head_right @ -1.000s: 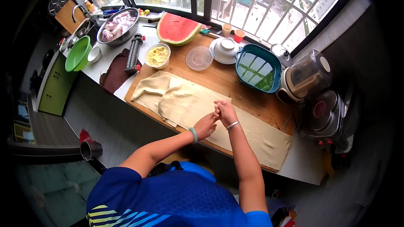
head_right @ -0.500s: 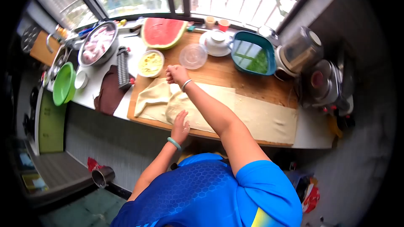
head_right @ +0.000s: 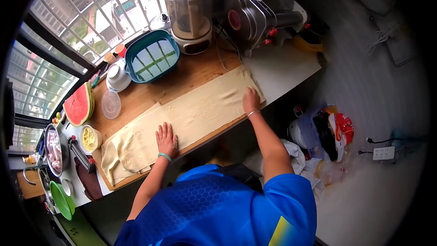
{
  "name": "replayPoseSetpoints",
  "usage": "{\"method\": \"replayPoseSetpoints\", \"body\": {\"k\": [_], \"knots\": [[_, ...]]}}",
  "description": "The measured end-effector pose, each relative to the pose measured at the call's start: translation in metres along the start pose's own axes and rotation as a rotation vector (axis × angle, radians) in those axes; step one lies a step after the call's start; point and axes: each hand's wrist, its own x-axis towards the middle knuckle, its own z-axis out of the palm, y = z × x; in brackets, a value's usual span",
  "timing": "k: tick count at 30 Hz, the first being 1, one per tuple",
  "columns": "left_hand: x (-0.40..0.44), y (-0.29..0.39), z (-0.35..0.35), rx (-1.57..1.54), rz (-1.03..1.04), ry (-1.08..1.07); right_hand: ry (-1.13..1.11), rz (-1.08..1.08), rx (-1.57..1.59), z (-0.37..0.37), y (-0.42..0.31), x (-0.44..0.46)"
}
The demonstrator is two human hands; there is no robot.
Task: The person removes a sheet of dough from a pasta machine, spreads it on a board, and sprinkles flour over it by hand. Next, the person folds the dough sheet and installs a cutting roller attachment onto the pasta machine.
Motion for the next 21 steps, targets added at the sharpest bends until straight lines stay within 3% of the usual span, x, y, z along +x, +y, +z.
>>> {"method": "replayPoseSetpoints", "body": {"k": [1, 3, 4, 5, 7, 9, 12, 13, 14, 15, 16, 18, 19, 21], "knots": [[-0.001, 0.008, 0.001, 0.009, -0.02, -0.004, 0.045, 0.111, 0.018, -0.012, 0.028, 0.01], [-0.002, 0.018, 0.005, 0.01, -0.064, -0.015, -0.275, 0.501, 0.1, -0.01, 0.086, 0.032], [-0.006, 0.019, 0.005, 0.004, -0.069, -0.028, -0.346, 0.462, 0.035, -0.002, 0.117, 0.04], [-0.009, 0.023, 0.003, -0.038, -0.092, -0.032, -0.413, 0.417, -0.033, 0.008, 0.129, 0.042], [-0.016, 0.031, 0.002, -0.112, -0.135, -0.004, -0.628, 0.791, 0.309, -0.021, 0.102, 0.049], [-0.023, 0.039, -0.004, -0.175, -0.195, 0.049, -0.724, 0.857, 0.459, -0.015, 0.111, 0.05], [-0.031, 0.05, -0.015, -0.327, -0.227, 0.146, -0.683, 0.862, 0.666, -0.017, 0.107, 0.046], [-0.031, 0.053, -0.018, -0.404, -0.223, 0.189, -0.702, 0.839, 0.659, -0.003, 0.126, 0.046], [-0.031, 0.055, -0.019, -0.434, -0.232, 0.238, -0.558, 0.732, 0.749, 0.016, 0.149, 0.046], [-0.029, 0.056, -0.024, -0.43, -0.258, 0.256, -0.414, 0.621, 0.84, 0.02, 0.14, 0.048], [-0.028, 0.056, -0.031, -0.505, -0.229, 0.304, -0.433, 0.595, 0.842, 0.025, 0.131, 0.056], [-0.025, 0.055, -0.035, -0.815, -0.239, 0.355, -0.08, 0.265, 0.772, -0.011, 0.065, 0.069], [-0.026, 0.048, -0.034, -0.819, -0.241, 0.363, -0.084, 0.115, 0.809, -0.04, 0.012, 0.068], [-0.017, 0.031, -0.028, -1.326, -0.39, 0.285, -0.086, -0.136, 0.87, -0.069, -0.089, 0.058]]}}
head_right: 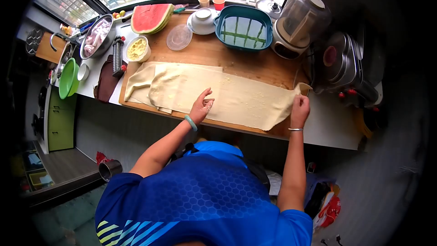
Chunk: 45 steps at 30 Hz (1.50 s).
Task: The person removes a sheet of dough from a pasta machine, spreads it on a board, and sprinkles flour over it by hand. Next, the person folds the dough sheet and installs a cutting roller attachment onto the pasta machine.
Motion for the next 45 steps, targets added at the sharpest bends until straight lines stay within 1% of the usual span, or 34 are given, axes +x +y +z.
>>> {"method": "replayPoseSetpoints", "body": {"k": [1, 2, 4, 5, 6, 7, 8, 10, 11, 12, 14, 15, 16, 17, 18, 19, 20, 22, 23, 25, 26, 28, 29, 30, 32, 33, 34, 36, 38, 40, 41, 43, 44, 45], "knots": [[0.007, 0.001, -0.012, -0.205, -0.102, -0.031, -0.073, -0.016, -0.036, 0.03, -0.039, -0.007], [0.013, 0.003, -0.026, -0.212, -0.097, -0.044, -0.177, 0.007, 0.026, 0.06, -0.085, -0.023], [0.023, 0.007, -0.058, -0.785, -0.349, 0.013, -0.417, 0.025, 0.222, 0.124, -0.126, -0.063], [0.024, 0.012, -0.073, -0.872, -0.371, 0.044, -0.56, -0.076, 0.301, 0.155, -0.132, -0.086], [0.024, 0.015, -0.092, -0.957, -0.393, 0.076, -0.783, -0.071, 0.311, 0.183, -0.123, -0.114], [0.026, 0.002, -0.116, -1.019, -0.352, -0.011, -0.97, -0.09, 0.293, 0.184, -0.13, -0.126], [0.023, 0.02, -0.123, -1.076, -0.32, -0.002, -1.16, -0.108, 0.273, 0.185, -0.135, -0.135], [0.032, -0.023, -0.146, -0.876, -0.274, 0.205, -1.097, -0.011, 0.12, 0.175, -0.101, -0.139], [0.033, -0.033, -0.153, -0.683, -0.299, 0.246, -0.971, 0.173, 0.144, 0.166, -0.071, -0.137], [0.037, -0.039, -0.154, -0.693, -0.303, 0.245, -0.84, 0.349, 0.167, 0.156, -0.035, -0.133], [0.043, -0.045, -0.151, -0.118, -0.222, 0.319, -0.556, 0.285, -0.1, 0.132, 0.048, -0.123], [0.043, -0.034, -0.147, 0.024, -0.204, 0.354, -0.48, 0.408, -0.044, 0.121, 0.054, -0.119], [0.039, -0.019, -0.147, 0.021, -0.205, 0.36, -0.4, 0.529, 0.016, 0.116, 0.056, -0.116], [0.036, -0.004, -0.147, 0.063, -0.101, 0.415, -0.405, 0.525, 0.015, 0.117, 0.054, -0.111], [0.035, 0.003, -0.149, 0.106, 0.004, 0.468, -0.465, 0.615, 0.084, 0.12, 0.054, -0.105], [0.036, -0.017, -0.162, 0.093, 0.053, 0.496, -0.52, 0.711, 0.154, 0.121, 0.054, -0.103], [0.033, -0.032, -0.174, 0.094, 0.051, 0.49, -0.515, 0.715, 0.155, 0.128, 0.041, -0.104], [0.032, -0.051, -0.191, 0.218, -0.086, 0.599, -0.489, 0.693, -0.183, 0.155, -0.003, -0.103], [0.031, -0.052, -0.191, 0.33, -0.037, 0.588, -0.529, 0.593, -0.285, 0.165, 0.012, -0.105], [0.03, -0.04, -0.184, 0.285, -0.032, 0.593, -0.568, 0.332, -0.55, 0.174, 0.005, -0.108], [0.029, -0.031, -0.182, 0.238, -0.026, 0.613, -0.563, 0.331, -0.547, 0.176, 0.008, -0.109], [0.028, -0.025, -0.188, 0.291, -0.043, 0.574, -0.446, 0.313, -0.05, 0.179, 0.013, -0.11], [0.03, -0.029, -0.191, 0.244, -0.028, 0.564, -0.368, 0.392, 0.215, 0.18, 0.004, -0.113], [0.03, -0.037, -0.193, 0.195, -0.017, 0.564, -0.394, 0.378, 0.217, 0.18, 0.016, -0.115], [0.03, -0.044, -0.197, 0.212, 0.006, 0.624, -0.445, 0.698, 0.329, 0.185, 0.037, -0.119], [0.032, -0.04, -0.196, 0.389, -0.087, 0.606, -0.431, 0.631, 0.083, 0.189, 0.035, -0.123], [0.032, -0.037, -0.192, 0.562, -0.189, 0.58, -0.482, 0.483, 0.012, 0.194, 0.035, -0.123], [0.026, -0.03, -0.182, 0.577, -0.18, 0.628, -0.479, 0.457, 0.037, 0.195, 0.027, -0.119], [0.026, -0.03, -0.172, 0.516, -0.184, 0.571, -0.499, 0.463, 0.146, 0.179, 0.02, -0.109], [0.022, -0.025, -0.141, 0.487, -0.149, 0.558, -0.523, 0.5, 0.266, 0.156, 0.04, -0.096], [0.018, -0.013, -0.117, 0.466, -0.179, 0.538, -0.503, 0.432, 0.245, 0.138, 0.054, -0.087], [0.029, -0.087, -0.074, 0.33, -0.036, 0.502, -0.455, 0.463, 0.215, 0.087, 0.079, -0.064], [0.02, -0.054, -0.033, 0.269, -0.05, 0.431, -0.439, 0.419, 0.07, 0.056, 0.097, -0.051], [0.025, -0.074, -0.001, 0.152, -0.009, 0.403, -0.44, 0.458, 0.179, 0.028, 0.122, -0.042]]}}
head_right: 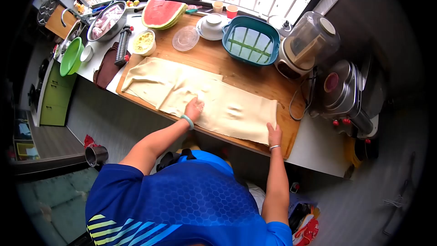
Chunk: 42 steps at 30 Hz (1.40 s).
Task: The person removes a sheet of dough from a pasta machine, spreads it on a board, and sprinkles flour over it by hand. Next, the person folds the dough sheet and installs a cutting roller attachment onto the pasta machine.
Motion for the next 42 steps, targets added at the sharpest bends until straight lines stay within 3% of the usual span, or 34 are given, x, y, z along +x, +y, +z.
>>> {"method": "replayPoseSetpoints", "body": {"k": [1, 2, 6, 8, 9, 11, 15, 19, 21, 23, 27, 29, 33, 35, 39, 41, 42], "knots": [[-0.009, -0.002, 0.033, -0.069, -0.02, -0.045, 0.024, -0.016, -0.171, -0.033, -0.01, -0.006], [-0.016, 0.003, 0.061, 0.128, 0.013, -0.047, 0.075, -0.014, -0.166, -0.067, 0.01, 0.0], [-0.042, 0.065, 0.133, 0.19, -0.011, -0.219, 0.178, -0.061, -0.231, -0.15, 0.007, -0.003], [-0.045, 0.084, 0.149, 0.073, -0.087, -0.268, 0.154, -0.079, -0.553, -0.164, -0.004, -0.004], [-0.045, 0.086, 0.155, 0.077, -0.093, -0.274, 0.154, -0.069, -0.553, -0.17, -0.004, -0.004], [-0.044, 0.087, 0.161, 0.203, -0.084, -0.408, 0.147, -0.011, -0.223, -0.183, -0.002, -0.004], [-0.051, 0.063, 0.171, 0.171, 0.034, -0.333, 0.194, -0.014, -0.275, -0.207, 0.009, -0.006], [-0.049, 0.076, 0.168, 0.169, -0.056, -0.393, 0.344, 0.114, -0.557, -0.188, 0.03, -0.001], [-0.048, 0.076, 0.171, 0.116, 0.067, -0.316, 0.459, -0.052, -0.761, -0.163, 0.011, -0.004], [-0.049, 0.092, 0.167, 0.113, 0.096, -0.339, 0.432, -0.076, -0.506, -0.126, -0.012, -0.01], [-0.043, 0.104, 0.141, 0.009, 0.217, -0.267, 0.239, -0.404, -0.808, -0.055, -0.029, -0.037], [-0.033, 0.079, 0.119, 0.243, 0.086, -0.245, 0.033, -0.384, -0.982, -0.027, -0.023, -0.048], [-0.031, 0.057, 0.099, 0.302, 0.04, -0.292, 0.061, -0.332, -0.901, 0.009, -0.032, -0.056], [-0.032, 0.057, 0.097, 0.287, 0.03, -0.241, -0.007, -0.421, -0.843, 0.022, -0.039, -0.055], [-0.017, 0.057, 0.098, 0.257, 0.01, -0.384, -0.014, -0.435, -0.946, 0.029, -0.042, -0.059], [-0.018, 0.041, 0.096, 0.33, 0.124, -0.317, -0.001, -0.459, -0.939, 0.025, -0.037, -0.06], [-0.021, 0.034, 0.096, 0.377, 0.303, -0.294, 0.01, -0.479, -0.92, 0.029, -0.036, -0.058]]}}
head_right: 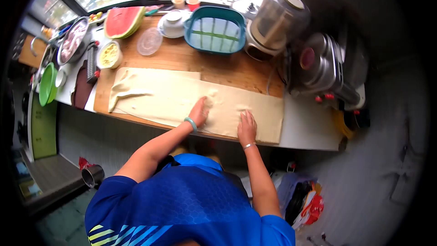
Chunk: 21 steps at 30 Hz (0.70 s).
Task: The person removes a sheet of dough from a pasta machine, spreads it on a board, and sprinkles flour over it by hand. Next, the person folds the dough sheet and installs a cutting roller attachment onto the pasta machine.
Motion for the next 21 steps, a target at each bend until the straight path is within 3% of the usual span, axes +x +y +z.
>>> {"method": "replayPoseSetpoints", "body": {"k": [1, 5, 7, 8, 9, 12, 15, 17, 21], "knots": [[-0.003, -0.003, -0.002, 0.095, 0.149, 0.049, 0.005, -0.054, 0.01, 0.0, -0.005, 0.001], [-0.011, 0.032, -0.041, 0.184, -0.14, -0.35, -0.074, -0.274, 0.002, 0.012, -0.03, 0.019], [-0.015, 0.046, -0.071, 0.163, -0.187, -0.312, -0.078, -0.176, 0.25, 0.014, -0.046, 0.037], [-0.016, 0.045, -0.083, 0.137, -0.219, -0.31, 0.058, -0.242, 0.298, 0.013, -0.067, 0.054], [-0.016, 0.035, -0.094, 0.138, -0.222, -0.298, 0.056, -0.254, 0.3, 0.011, -0.089, 0.073], [-0.019, -0.008, -0.136, -0.08, -0.135, 0.044, -0.138, -0.262, 0.422, 0.01, -0.165, 0.133], [-0.012, -0.059, -0.196, -0.247, -0.227, 0.211, -0.155, -0.44, 0.434, 0.024, -0.275, 0.192], [-0.005, -0.092, -0.238, -0.466, -0.355, 0.32, -0.279, -0.501, 0.413, 0.045, -0.35, 0.228], [0.008, -0.13, -0.328, -0.638, -0.449, 0.401, -0.299, -0.703, 0.435, 0.141, -0.46, 0.3]]}}
